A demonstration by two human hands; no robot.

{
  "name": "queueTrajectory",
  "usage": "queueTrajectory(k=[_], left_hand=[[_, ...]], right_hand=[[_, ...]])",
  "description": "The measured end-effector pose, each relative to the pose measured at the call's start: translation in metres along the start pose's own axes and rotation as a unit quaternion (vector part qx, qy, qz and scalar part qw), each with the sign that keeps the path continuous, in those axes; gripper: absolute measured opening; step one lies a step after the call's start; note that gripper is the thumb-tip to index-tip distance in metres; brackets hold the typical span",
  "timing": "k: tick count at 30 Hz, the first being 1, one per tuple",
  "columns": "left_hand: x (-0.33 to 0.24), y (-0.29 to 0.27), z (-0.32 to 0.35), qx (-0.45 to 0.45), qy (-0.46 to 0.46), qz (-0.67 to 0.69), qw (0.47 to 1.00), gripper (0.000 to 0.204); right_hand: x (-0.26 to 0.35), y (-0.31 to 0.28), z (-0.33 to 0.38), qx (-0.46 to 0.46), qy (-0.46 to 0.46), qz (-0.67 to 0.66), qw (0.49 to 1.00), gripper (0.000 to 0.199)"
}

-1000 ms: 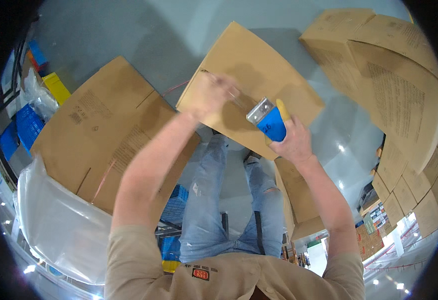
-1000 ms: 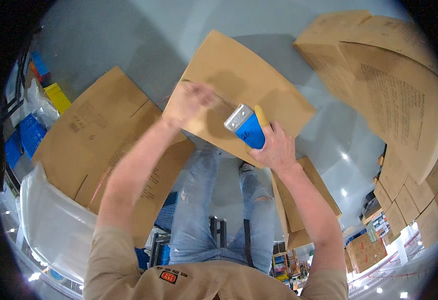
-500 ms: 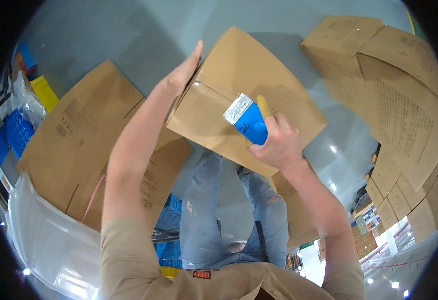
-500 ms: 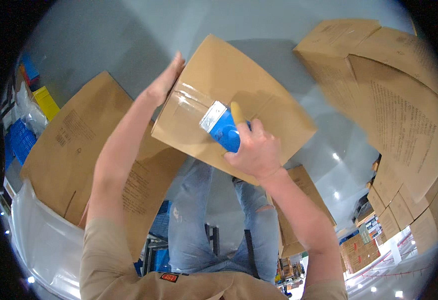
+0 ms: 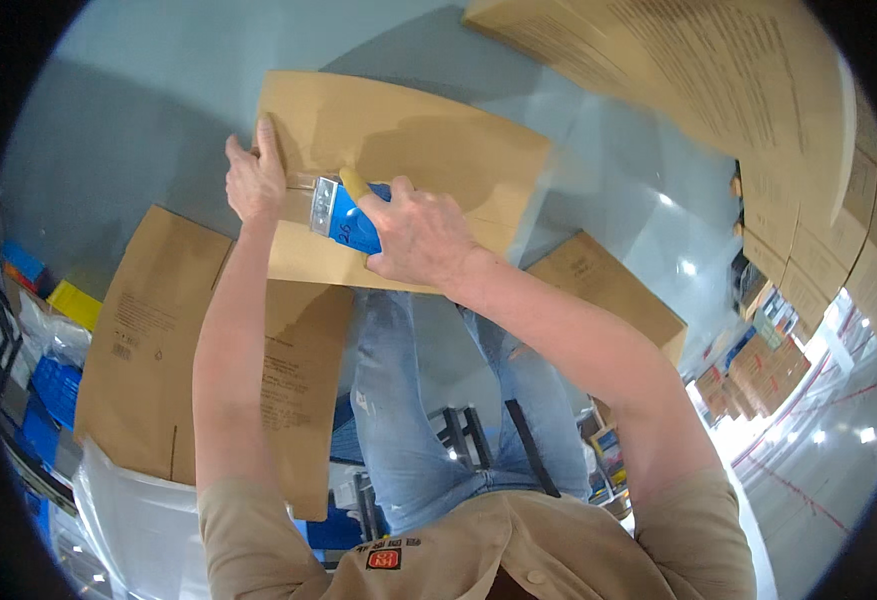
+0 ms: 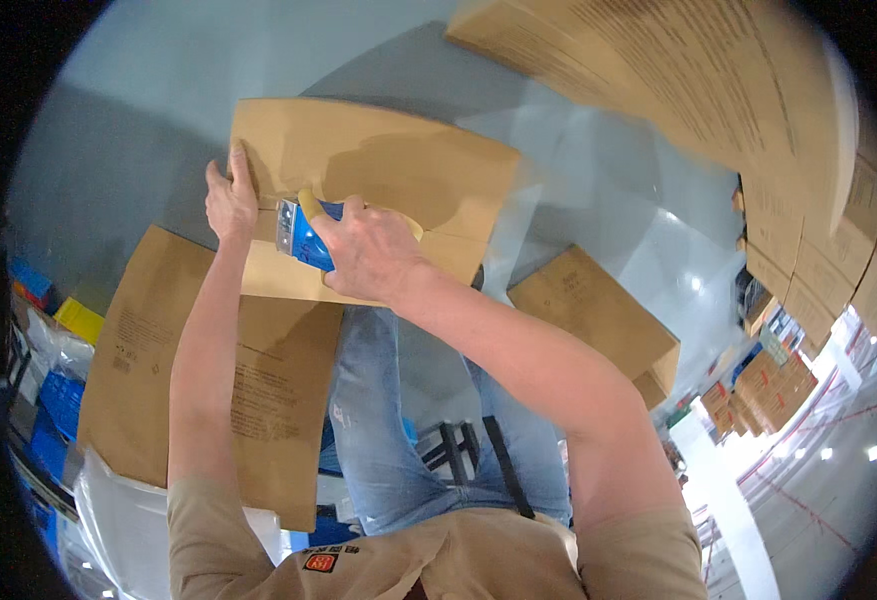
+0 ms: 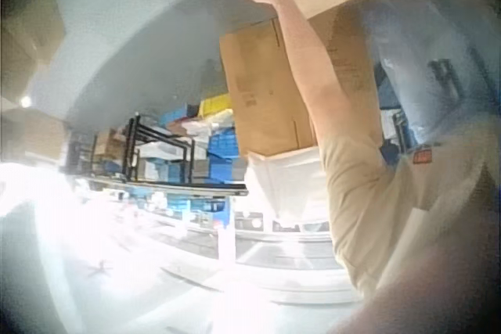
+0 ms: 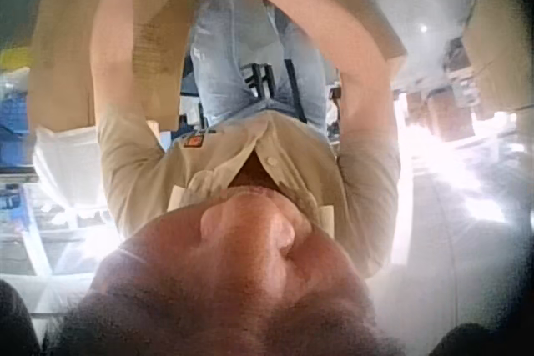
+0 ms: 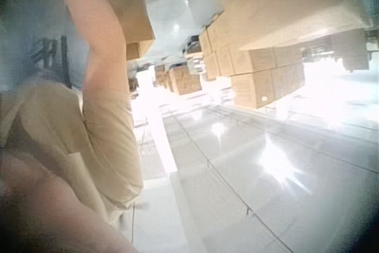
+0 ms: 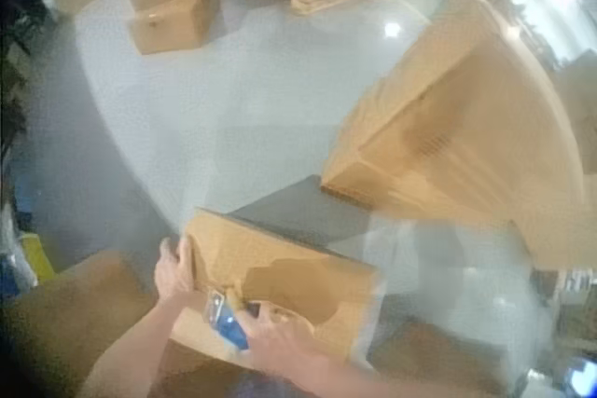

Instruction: The person assembles flat cardboard sheets into small boxes by folding and taping the seams with a handheld tape dispenser. They repeatedly pick up sheets, fold them into box shapes, and secure the edges with tape, stacking the finished boxes on the table.

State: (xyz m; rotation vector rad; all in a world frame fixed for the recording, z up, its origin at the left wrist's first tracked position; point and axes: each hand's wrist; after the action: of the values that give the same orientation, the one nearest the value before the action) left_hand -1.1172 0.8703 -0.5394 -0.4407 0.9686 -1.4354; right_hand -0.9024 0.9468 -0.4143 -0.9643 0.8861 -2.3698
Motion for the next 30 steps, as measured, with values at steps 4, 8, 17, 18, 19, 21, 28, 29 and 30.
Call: queueTrajectory(k=[4,8,17,18,19,21,28,29,30], left_hand=[[-0.013,-0.007,0.007,-0.051,0.014,-0.027,0.998,0.099],[0.013,0.013,-0.009,-0.103,0.024,-0.027,0.994,0.1],[-0.072,0.078,0.095,-0.125,0.364,-0.169,0.907,0.089],[-0.082,0.107,0.128,-0.045,0.405,-0.296,0.864,0.084],[-0.093,0.141,0.163,0.012,0.43,-0.286,0.856,0.078],[-0.106,0.173,0.188,0.055,0.541,-0.215,0.811,0.075],[-0.098,0.182,0.186,-0.011,0.543,-0.207,0.814,0.076],[-0.097,0.183,0.186,-0.012,0.544,-0.2,0.815,0.075],[-0.095,0.185,0.188,-0.002,0.564,-0.201,0.801,0.075]], right_hand=[[-0.05,-0.022,0.063,0.046,0.074,0.022,0.996,0.071],[-0.158,-0.013,0.14,0.085,0.153,0.075,0.982,0.079],[-0.271,0.121,0.062,0.107,0.078,0.059,0.989,0.059],[-0.27,0.122,0.047,0.142,0.084,0.057,0.985,0.055],[-0.269,0.12,0.036,0.166,0.076,0.043,0.982,0.051],[-0.269,0.106,0.029,0.223,0.141,0.009,0.965,0.046],[-0.275,0.094,0.122,-0.044,0.404,-0.554,0.727,0.044],[-0.274,0.107,0.127,-0.083,0.392,-0.72,0.567,0.043],[-0.274,0.12,0.129,-0.098,0.345,-0.861,0.359,0.042]])
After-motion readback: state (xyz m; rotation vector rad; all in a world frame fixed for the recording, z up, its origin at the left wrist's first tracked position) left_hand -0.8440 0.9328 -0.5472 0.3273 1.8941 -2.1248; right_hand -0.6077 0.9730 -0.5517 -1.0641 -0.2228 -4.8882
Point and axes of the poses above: each hand's wrist, its own z-axis away from the middle knuckle, its own y-axis out of the palm, x = y × z, and after that the axes turned 1 degree about -y, right-handed
